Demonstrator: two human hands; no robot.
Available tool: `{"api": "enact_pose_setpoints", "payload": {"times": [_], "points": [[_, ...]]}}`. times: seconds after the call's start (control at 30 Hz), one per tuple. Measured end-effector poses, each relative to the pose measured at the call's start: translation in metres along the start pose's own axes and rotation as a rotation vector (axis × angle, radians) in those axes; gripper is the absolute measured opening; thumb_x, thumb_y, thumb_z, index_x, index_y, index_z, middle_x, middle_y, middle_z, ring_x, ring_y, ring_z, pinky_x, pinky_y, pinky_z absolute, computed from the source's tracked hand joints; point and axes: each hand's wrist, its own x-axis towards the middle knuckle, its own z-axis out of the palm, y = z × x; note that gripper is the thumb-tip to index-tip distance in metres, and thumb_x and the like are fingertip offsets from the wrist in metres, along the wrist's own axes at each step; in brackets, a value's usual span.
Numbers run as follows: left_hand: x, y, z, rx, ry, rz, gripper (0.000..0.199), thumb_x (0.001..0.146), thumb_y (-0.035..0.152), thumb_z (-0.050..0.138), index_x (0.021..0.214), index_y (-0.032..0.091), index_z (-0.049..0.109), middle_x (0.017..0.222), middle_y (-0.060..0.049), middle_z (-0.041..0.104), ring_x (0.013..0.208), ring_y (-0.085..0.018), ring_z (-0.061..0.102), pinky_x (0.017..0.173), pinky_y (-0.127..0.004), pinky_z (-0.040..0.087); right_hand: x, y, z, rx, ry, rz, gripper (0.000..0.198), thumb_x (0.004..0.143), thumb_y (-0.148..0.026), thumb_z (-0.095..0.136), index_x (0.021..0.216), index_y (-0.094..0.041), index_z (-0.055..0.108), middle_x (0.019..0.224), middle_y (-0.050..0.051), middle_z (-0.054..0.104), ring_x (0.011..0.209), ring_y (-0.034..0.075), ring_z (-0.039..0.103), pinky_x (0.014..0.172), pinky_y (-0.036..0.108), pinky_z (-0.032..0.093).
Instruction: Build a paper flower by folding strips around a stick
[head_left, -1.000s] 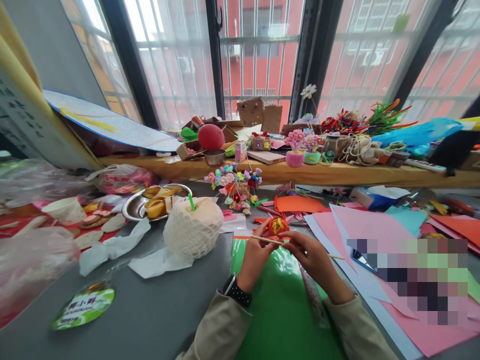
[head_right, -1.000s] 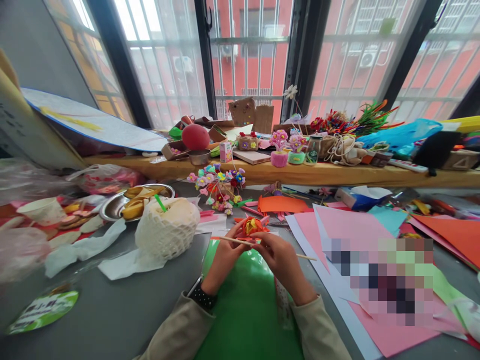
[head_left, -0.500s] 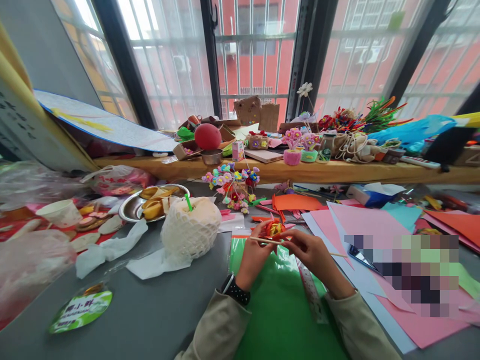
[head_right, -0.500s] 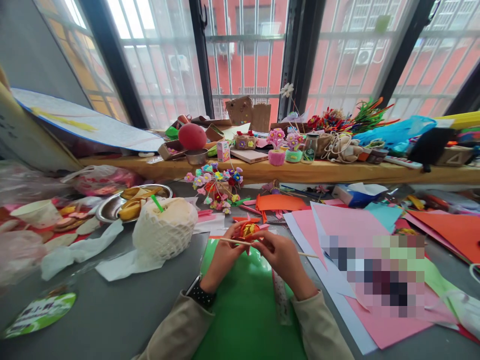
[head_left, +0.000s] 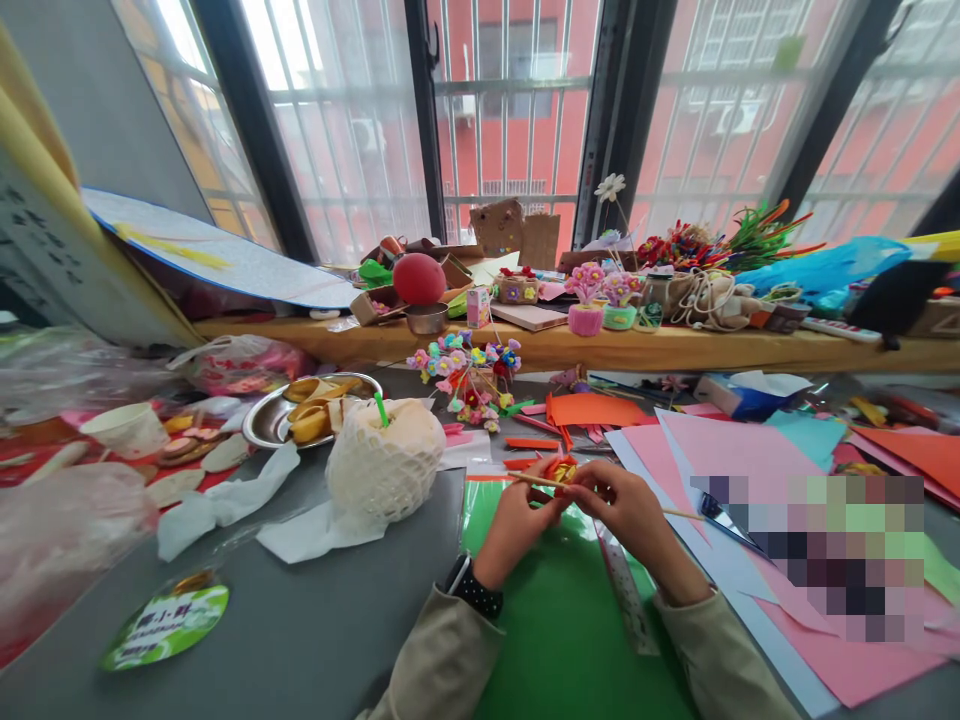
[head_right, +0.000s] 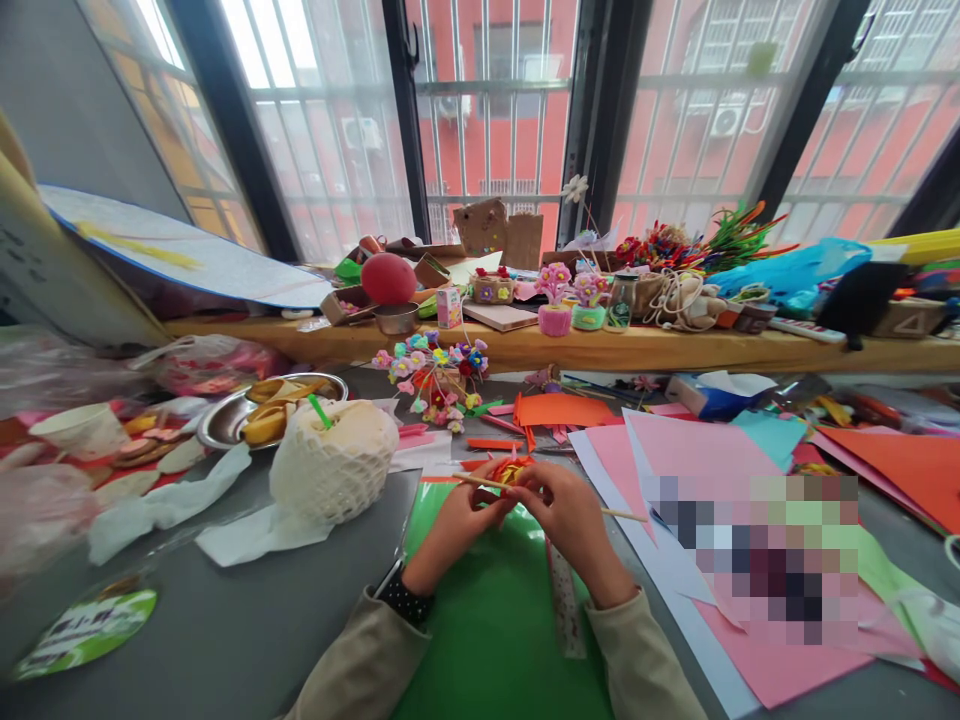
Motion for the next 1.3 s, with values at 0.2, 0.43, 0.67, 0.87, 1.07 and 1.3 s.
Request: {"api": "enact_pose_setpoints", "payload": {"times": [0.2,0.43,0.67,0.87,1.07,1.3], "points": [[0.001,-0.007,-0.001,0.021,0.09,0.064,0.049,0.064,0.027,0.06,0.112,0.025,0.048,0.096,-0.006,0.061,0.07,-0.017,0.057,0.059,-0.025,0.046,0.001,0.001,0.004,0.01,-0.04,-0.039,0.022,0.077,-0.037,0.047,0.078,-0.019,0.06,0.063,0.001,0.058,0.049,0.011,0.05,0.045,0.021,0.039],[0.001,-0.005,-0.002,0.071,0.04,0.098,0.044,0.065,0.027,0.059,0.108,0.024,0.05,0.107,-0.006,0.057,0.085,-0.019,0.056,0.073,-0.03,0.045,0.002,-0.002,0.007,0.011,-0.048,-0.049,0.019,0.075,-0.035,0.05,0.078,-0.02,0.062,0.064,0.0,0.058,0.049,0.011,0.049,0.046,0.021,0.037],[0.001,-0.006,-0.002,-0.016,0.023,-0.032,0.051,0.064,0.035,0.06,0.11,0.021,0.046,0.085,-0.004,0.061,0.058,-0.013,0.056,0.049,-0.023,0.045,0.001,-0.002,0.009,0.008,-0.008,-0.041,0.018,0.076,-0.033,0.05,0.075,-0.02,0.063,0.067,0.001,0.056,0.052,0.012,0.05,0.049,0.023,0.039],[0.001,-0.004,0.002,-0.043,0.046,-0.096,0.056,0.063,0.043,0.058,0.112,0.021,0.042,0.089,-0.005,0.058,0.055,-0.012,0.057,0.044,-0.02,0.044,-0.001,0.001,0.014,-0.093,0.162,-0.118,0.013,0.076,-0.028,0.052,0.076,-0.019,0.062,0.071,0.004,0.056,0.069,0.017,0.053,0.06,0.027,0.042],[0.001,-0.003,-0.006,0.174,0.269,0.018,0.054,0.064,0.039,0.059,0.111,0.019,0.043,0.102,-0.009,0.052,0.08,-0.017,0.057,0.062,-0.028,0.048,0.001,0.007,0.012,-0.113,0.278,-0.182,0.011,0.076,-0.024,0.052,0.075,-0.019,0.061,0.07,0.003,0.057,0.071,0.017,0.05,0.064,0.029,0.041],[-0.005,0.016,-0.016,0.598,0.359,0.456,0.015,0.071,0.026,0.055,0.085,0.021,0.059,0.091,-0.004,0.053,0.093,-0.018,0.048,0.083,-0.036,0.039,0.001,0.008,0.018,-0.153,0.258,-0.199,0.006,0.074,-0.021,0.055,0.072,-0.019,0.06,0.069,0.003,0.056,0.072,0.018,0.048,0.064,0.029,0.039]]}}
